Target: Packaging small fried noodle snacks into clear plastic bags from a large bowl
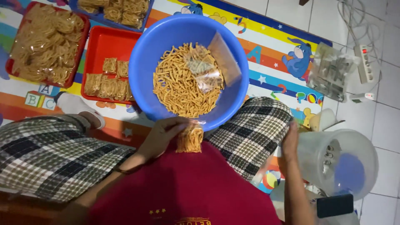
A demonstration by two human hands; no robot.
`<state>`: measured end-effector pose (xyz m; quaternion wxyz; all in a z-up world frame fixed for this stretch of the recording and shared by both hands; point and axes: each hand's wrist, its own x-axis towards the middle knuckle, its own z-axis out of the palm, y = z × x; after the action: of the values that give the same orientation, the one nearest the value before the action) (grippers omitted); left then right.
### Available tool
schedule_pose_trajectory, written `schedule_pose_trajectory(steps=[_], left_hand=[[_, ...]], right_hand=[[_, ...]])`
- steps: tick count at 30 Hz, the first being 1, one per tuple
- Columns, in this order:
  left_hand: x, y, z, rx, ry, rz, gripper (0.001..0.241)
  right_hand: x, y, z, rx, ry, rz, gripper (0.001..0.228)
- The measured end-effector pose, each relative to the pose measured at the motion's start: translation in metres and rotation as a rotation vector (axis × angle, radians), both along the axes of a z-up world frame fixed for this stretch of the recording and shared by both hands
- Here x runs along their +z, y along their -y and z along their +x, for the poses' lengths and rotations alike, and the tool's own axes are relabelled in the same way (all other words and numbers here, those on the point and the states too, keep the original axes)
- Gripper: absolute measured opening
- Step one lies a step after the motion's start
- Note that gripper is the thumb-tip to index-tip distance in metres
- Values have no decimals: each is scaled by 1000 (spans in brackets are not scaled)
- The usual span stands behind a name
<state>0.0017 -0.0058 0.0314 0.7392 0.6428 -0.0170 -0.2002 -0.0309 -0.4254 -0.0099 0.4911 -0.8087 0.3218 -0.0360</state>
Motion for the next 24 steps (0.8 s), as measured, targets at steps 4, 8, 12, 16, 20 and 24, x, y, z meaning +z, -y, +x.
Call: schedule_pose_trajectory(steps=[4,8,12,16,20,24], left_hand=[[-4,1,-1,28,-46,-67,17],[3,4,0,46,-46,-101,16],[3,8,-5,35,-73,-77,18],[14,7,-3,-40,-69,-10,24],[9,14,-9,46,-38,-181,20],[20,10,-11,21,-3,-247,24]], right_hand=[[-260,139,-98,563,-882,-744,57],[-209,94,-91,543,-775,-640,47],[-139,106,-107,508,-628,-514,37],[98,-55,-45,18,263,-116,21],[87,-130,-14,348,401,324,64],[61,-187,5,561,262,741,63]])
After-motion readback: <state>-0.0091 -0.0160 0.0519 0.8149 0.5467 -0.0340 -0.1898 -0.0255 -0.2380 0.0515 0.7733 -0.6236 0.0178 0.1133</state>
